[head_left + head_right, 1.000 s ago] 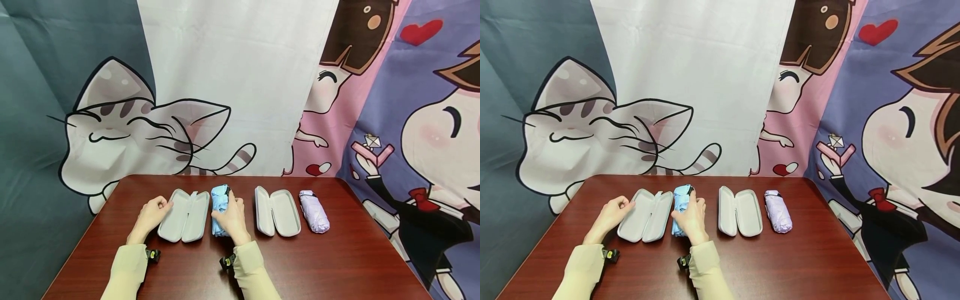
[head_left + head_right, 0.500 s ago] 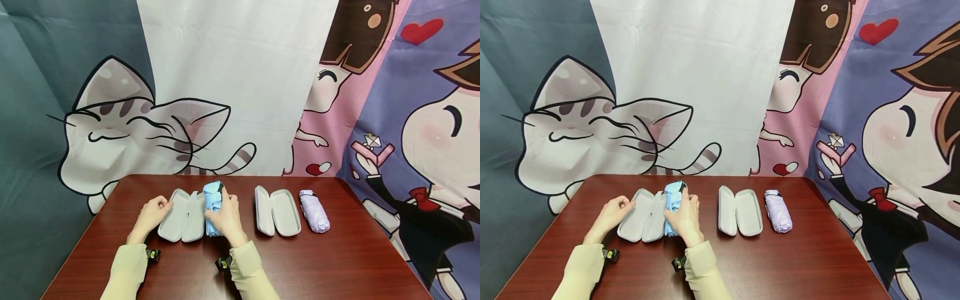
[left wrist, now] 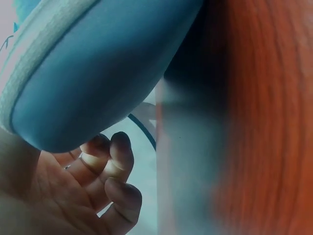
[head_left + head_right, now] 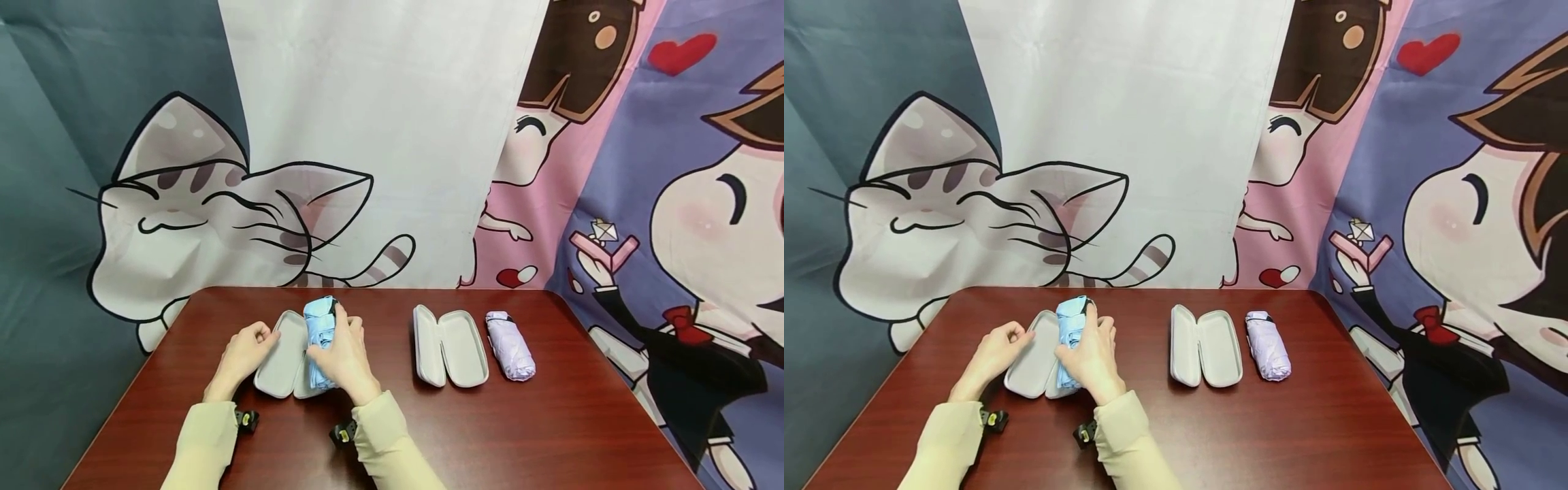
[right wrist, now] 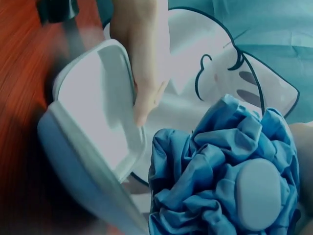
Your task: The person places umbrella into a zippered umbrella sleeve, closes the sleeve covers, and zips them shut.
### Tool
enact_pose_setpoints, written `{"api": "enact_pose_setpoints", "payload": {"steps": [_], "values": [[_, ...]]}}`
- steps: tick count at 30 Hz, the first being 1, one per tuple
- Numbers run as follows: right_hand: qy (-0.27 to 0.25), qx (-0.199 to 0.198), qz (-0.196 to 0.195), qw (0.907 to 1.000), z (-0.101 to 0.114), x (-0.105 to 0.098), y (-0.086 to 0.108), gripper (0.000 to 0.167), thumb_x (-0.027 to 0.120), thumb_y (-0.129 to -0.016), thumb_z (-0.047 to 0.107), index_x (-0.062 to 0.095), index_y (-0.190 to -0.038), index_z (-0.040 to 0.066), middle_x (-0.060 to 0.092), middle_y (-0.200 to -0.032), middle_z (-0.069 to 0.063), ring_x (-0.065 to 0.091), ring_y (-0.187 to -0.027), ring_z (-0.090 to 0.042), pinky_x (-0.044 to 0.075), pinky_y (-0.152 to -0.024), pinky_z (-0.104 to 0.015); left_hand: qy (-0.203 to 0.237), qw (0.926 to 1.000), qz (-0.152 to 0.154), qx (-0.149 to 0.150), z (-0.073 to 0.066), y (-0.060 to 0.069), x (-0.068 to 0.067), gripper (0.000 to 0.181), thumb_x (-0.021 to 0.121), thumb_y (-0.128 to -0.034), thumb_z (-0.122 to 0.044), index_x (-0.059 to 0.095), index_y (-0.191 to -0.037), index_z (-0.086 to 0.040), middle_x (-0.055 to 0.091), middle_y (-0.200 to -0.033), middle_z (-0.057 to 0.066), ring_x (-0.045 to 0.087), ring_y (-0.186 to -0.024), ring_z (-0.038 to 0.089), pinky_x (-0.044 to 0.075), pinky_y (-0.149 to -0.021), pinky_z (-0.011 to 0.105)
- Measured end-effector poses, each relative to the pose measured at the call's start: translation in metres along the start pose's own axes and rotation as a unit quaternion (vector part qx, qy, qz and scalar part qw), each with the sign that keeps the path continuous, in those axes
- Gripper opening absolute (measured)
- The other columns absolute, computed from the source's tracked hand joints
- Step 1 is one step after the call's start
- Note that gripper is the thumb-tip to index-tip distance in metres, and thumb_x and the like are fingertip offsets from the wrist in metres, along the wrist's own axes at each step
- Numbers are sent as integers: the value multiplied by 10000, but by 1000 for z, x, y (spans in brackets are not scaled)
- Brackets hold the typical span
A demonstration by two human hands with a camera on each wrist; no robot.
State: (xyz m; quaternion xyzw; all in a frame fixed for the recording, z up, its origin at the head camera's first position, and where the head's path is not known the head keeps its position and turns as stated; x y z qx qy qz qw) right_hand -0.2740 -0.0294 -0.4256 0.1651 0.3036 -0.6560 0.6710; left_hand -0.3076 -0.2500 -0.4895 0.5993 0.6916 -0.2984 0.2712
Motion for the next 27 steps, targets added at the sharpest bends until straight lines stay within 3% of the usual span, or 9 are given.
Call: {"api": "enact_pose_setpoints", "payload": {"steps": [6,12,27], "values": [[107,15,279,9996,12,20,1,889,763,-773,228,295,-1519,108,381,-1337,-192,426,-1178,-314,431,-946,-403,21,10000,-21,28,3,0,0,276,602,-951,-394,553,-841,-146,466,-697,14,490,-653,203,341,-561,348],[208,165,499,9984,11,34,1,828,746,-809,250,322,-1502,91,278,-1466,-250,403,-1237,-370,418,-973,-443,33,10000,-21,75,1,-1,-1,265,597,-952,-385,557,-839,-149,473,-683,6,496,-648,203,345,-557,349],[876,372,663,9933,-9,48,-4,708,718,-846,278,404,-1432,36,282,-1441,-276,411,-1208,-412,435,-926,-502,2,9999,-11,108,-2,1,-1,248,583,-959,-351,543,-820,-149,452,-643,-2,503,-644,201,349,-552,350]]}}
Point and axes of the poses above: each hand's wrist, its own y-axis away from the middle knuckle, its own x-axis out of the palm, z = x × y, the point moved 5 cm from there along -y, towards the middle knuckle
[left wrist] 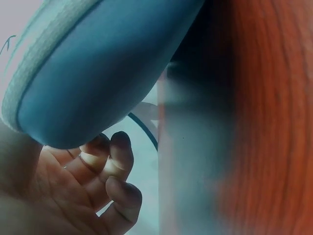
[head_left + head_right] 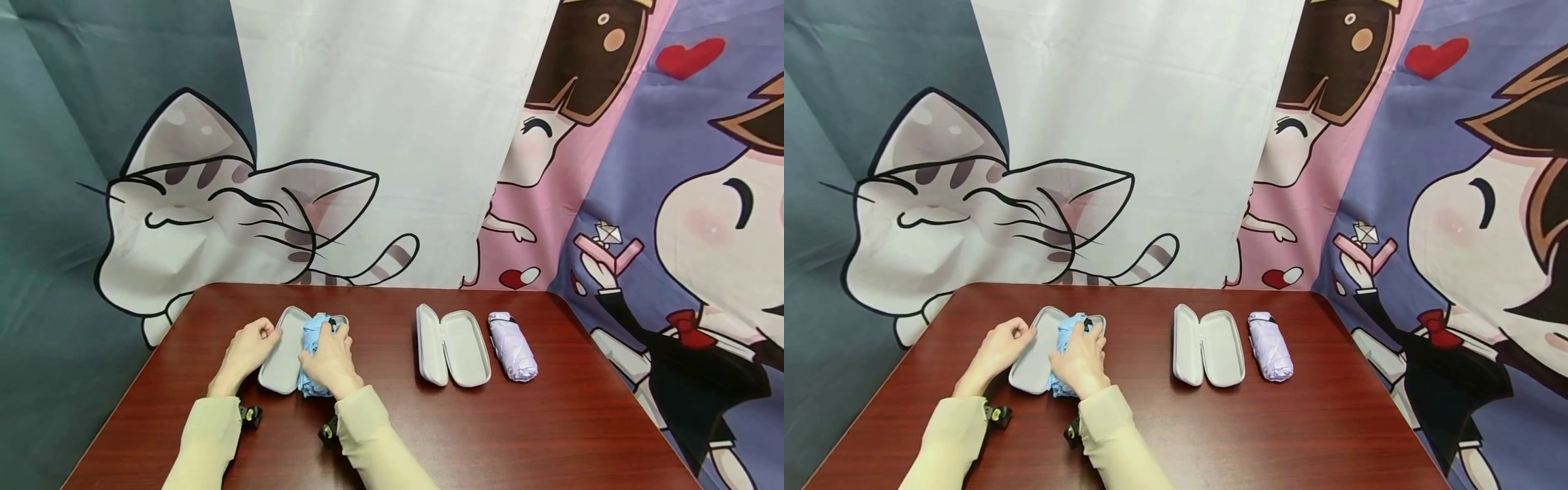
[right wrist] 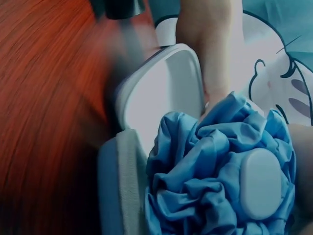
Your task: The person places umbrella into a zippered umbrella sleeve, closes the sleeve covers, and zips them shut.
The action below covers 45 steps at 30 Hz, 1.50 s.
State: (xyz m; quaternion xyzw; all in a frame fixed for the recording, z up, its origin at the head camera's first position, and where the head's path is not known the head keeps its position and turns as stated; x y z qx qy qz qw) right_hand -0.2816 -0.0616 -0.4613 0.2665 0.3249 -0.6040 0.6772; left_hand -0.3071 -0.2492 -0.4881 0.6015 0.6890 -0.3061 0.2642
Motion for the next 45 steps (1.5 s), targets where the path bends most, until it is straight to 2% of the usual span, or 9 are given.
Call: {"api": "enact_pose_setpoints", "payload": {"steps": [12,28,39,45], "values": [[119,316,129,9993,-6,7,-7,705,669,-901,285,351,-1464,3,233,-1481,-294,337,-1268,-430,395,-956,-546,76,9999,41,82,-2,1,-1,246,559,-972,-337,530,-830,-139,441,-644,15,486,-621,202,346,-554,346],[291,583,-266,9975,-11,8,-16,653,701,-876,275,416,-1391,-8,318,-1363,-268,378,-1164,-407,422,-882,-541,43,10000,44,48,-4,-1,-2,222,576,-968,-320,551,-830,-148,464,-660,22,490,-633,206,354,-562,345],[474,482,-230,9974,-15,22,-19,676,644,-929,285,342,-1471,17,241,-1479,-276,316,-1263,-403,370,-959,-520,114,9999,15,121,-6,1,-1,222,576,-971,-314,552,-837,-139,453,-646,19,474,-608,203,349,-553,340],[875,369,-314,9950,-13,27,-17,664,615,-944,280,330,-1481,14,250,-1482,-261,326,-1257,-395,375,-920,-499,188,9997,-18,177,-6,2,-1,231,576,-972,-318,547,-836,-133,450,-647,18,472,-609,201,351,-560,340]]}}
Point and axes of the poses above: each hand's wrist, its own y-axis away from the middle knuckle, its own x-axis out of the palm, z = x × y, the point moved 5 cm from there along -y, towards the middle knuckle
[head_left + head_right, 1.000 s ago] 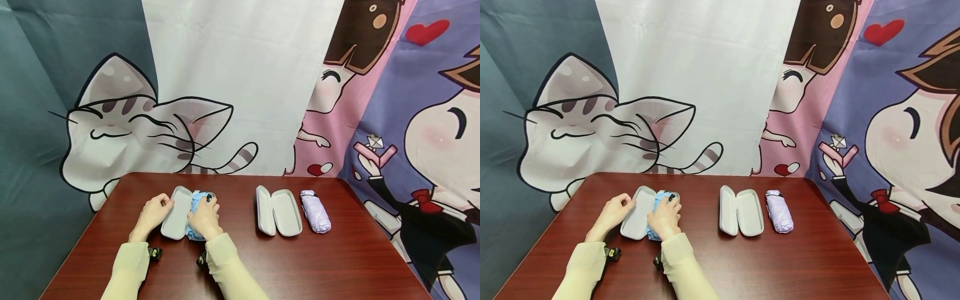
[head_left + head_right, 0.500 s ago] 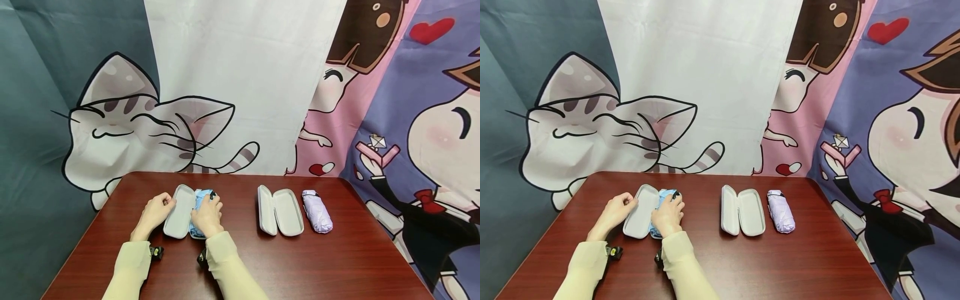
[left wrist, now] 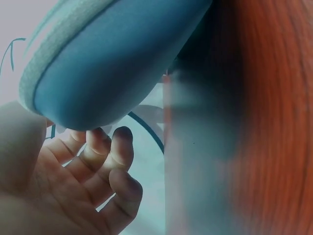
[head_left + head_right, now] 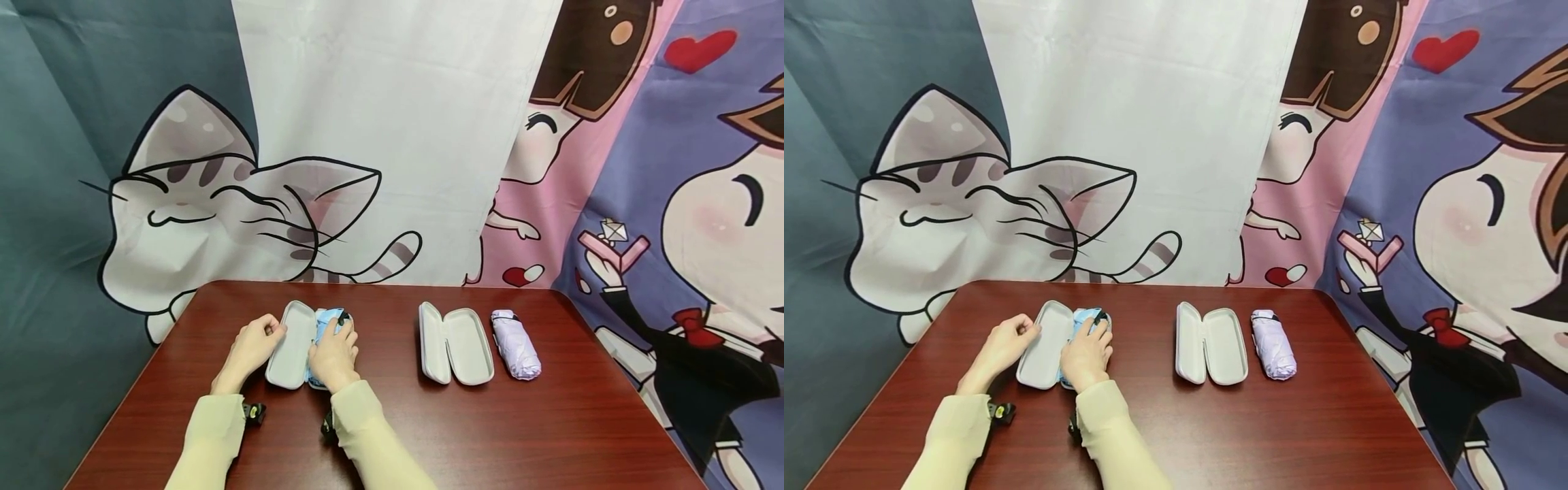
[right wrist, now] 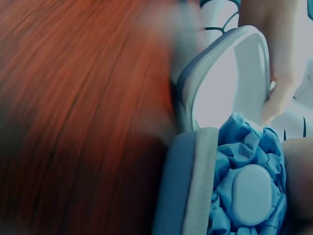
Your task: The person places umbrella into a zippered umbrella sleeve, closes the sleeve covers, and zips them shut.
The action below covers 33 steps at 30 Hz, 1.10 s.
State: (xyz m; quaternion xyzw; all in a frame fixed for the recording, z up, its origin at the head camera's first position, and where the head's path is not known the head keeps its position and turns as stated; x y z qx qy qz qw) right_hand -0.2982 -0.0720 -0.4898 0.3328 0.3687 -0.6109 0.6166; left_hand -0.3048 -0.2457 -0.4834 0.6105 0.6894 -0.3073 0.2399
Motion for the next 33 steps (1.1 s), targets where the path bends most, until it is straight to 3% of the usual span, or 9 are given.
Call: {"api": "enact_pose_setpoints", "payload": {"steps": [8,18,23,28,31,33], "values": [[377,80,-23,9993,5,7,3,670,581,-965,344,317,-1499,35,288,-1482,-229,342,-1265,-370,378,-922,-462,119,9999,-61,36,3,3,-1,223,588,-969,-285,532,-823,-127,431,-636,14,465,-601,193,355,-565,329],[-101,-25,66,9999,-8,6,0,700,550,-978,342,235,-1541,69,203,-1520,-252,287,-1301,-393,335,-953,-506,181,9995,22,244,-6,-2,8,315,548,-992,-387,519,-814,-129,429,-643,10,462,-598,190,361,-567,326],[-680,-184,364,9969,-10,4,0,732,544,-975,374,207,-1549,68,141,-1543,-267,225,-1360,-423,284,-1012,-560,155,9996,-50,245,-5,0,4,306,555,-991,-375,522,-815,-126,422,-637,12,456,-596,189,355,-557,321],[-1634,-268,723,9835,-15,-5,3,713,535,-983,374,227,-1544,61,98,-1564,-258,159,-1405,-448,223,-1053,-624,136,9995,-57,264,-5,1,2,304,558,-990,-376,526,-823,-124,419,-640,12,453,-595,188,352,-553,317],[-2057,-316,846,9744,-18,-15,5,667,550,-979,342,290,-1527,64,135,-1566,-247,158,-1417,-438,231,-1058,-626,131,9995,-46,277,-6,2,3,301,556,-991,-374,526,-826,-124,419,-646,11,454,-600,188,352,-556,317],[-2104,-419,818,9733,-22,-22,4,610,559,-971,312,366,-1498,72,216,-1547,-235,189,-1413,-422,237,-1053,-629,126,9995,-40,284,-7,2,3,300,555,-991,-375,526,-827,-126,421,-650,11,457,-605,187,352,-560,318]]}}
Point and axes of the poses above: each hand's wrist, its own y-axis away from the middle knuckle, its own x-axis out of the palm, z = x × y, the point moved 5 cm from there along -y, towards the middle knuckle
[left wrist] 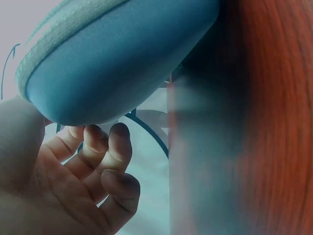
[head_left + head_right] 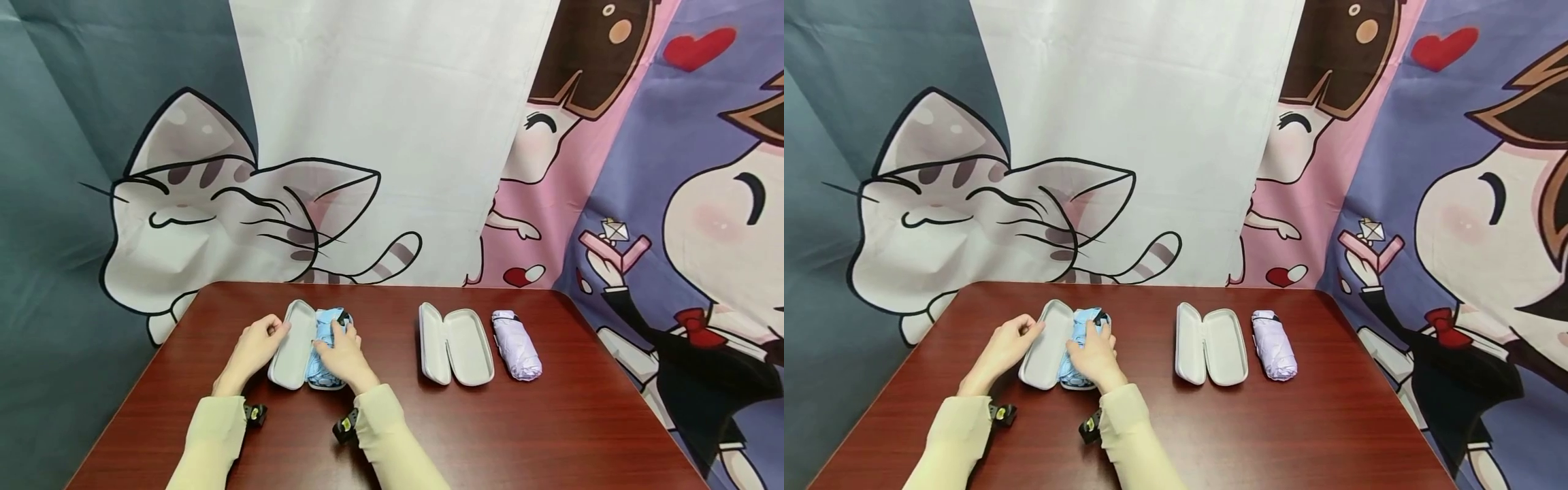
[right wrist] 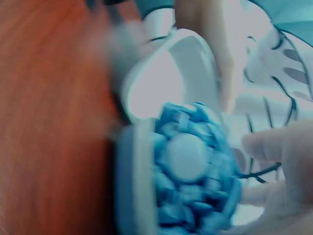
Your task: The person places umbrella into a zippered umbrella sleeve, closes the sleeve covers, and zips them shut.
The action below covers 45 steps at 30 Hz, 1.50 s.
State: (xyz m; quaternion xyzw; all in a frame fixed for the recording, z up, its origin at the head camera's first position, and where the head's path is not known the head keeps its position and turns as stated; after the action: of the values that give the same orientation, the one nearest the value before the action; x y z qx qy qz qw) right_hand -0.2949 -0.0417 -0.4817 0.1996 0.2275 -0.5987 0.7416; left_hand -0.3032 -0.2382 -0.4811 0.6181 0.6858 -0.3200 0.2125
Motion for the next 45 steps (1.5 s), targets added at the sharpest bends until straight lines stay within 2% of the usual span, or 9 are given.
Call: {"api": "enact_pose_setpoints", "payload": {"steps": [6,12,21,28,32,35,38,41,45], "values": [[-111,-545,-639,9964,-6,-30,-5,405,585,-939,184,582,-1319,44,577,-1270,-185,503,-1192,-346,407,-957,-518,12,10000,-31,-12,-1,0,-1,293,567,-986,-368,525,-819,-130,417,-648,8,454,-612,181,348,-566,315],[-837,-294,-711,9935,-36,-51,-12,323,588,-947,140,619,-1247,26,682,-1025,-118,636,-907,-238,499,-786,-391,73,10000,-15,30,-3,-1,0,282,570,-985,-367,535,-838,-129,433,-665,15,458,-617,184,352,-570,316],[-2242,219,-218,9741,-71,-41,-13,257,573,-955,56,612,-1149,-106,664,-877,-233,675,-663,-329,556,-591,-373,270,9995,29,-166,1,-1,3,318,576,-981,-368,532,-1104,-79,532,-775,44,512,-693,189,408,-671,335],[-2531,305,1,9670,-75,-25,-16,197,604,-929,15,641,-1093,-88,673,-753,-154,635,-538,-243,518,-490,-303,666,9970,325,-228,2,-1,5,390,550,-991,-405,504,-1172,-64,524,-808,68,509,-732,194,413,-665,311],[-2526,265,-44,9672,-77,-22,-19,172,612,-920,1,660,-1070,-70,678,-707,-126,605,-491,-199,472,-440,-259,942,9933,604,-305,2,-1,9,477,512,-1006,-422,479,-1283,-34,587,-981,144,563,-902,260,453,-794,372],[-2513,281,-85,9675,-78,-21,-19,154,609,-916,-16,673,-1047,-67,684,-707,-120,593,-475,-170,453,-423,-239,1257,9850,1078,-483,4,0,16,612,463,-1013,-468,379,-1432,-30,531,-1271,213,508,-1157,328,405,-967,475],[-2552,297,-81,9664,-77,-22,-19,145,607,-913,-23,679,-1031,-67,684,-708,-124,589,-472,-155,446,-422,-230,1694,9707,1568,-668,5,2,21,728,412,-1014,-517,230,-1522,-28,339,-1486,227,331,-1344,363,273,-1079,544],[-2611,297,-44,9649,-76,-22,-18,141,606,-912,-22,680,-1023,-69,682,-701,-129,588,-473,-155,449,-424,-231,2176,9556,1783,-871,6,3,25,772,393,-1006,-550,152,-1555,-63,208,-1566,187,209,-1409,344,185,-1120,539],[-2626,327,-48,9643,-77,-22,-18,142,608,-912,-22,680,-1025,-69,681,-699,-128,590,-477,-160,466,-432,-241,2701,9393,1930,-866,2,4,30,740,374,-1022,-523,103,-1570,-104,135,-1599,132,151,-1423,308,133,-1134,522]]}}
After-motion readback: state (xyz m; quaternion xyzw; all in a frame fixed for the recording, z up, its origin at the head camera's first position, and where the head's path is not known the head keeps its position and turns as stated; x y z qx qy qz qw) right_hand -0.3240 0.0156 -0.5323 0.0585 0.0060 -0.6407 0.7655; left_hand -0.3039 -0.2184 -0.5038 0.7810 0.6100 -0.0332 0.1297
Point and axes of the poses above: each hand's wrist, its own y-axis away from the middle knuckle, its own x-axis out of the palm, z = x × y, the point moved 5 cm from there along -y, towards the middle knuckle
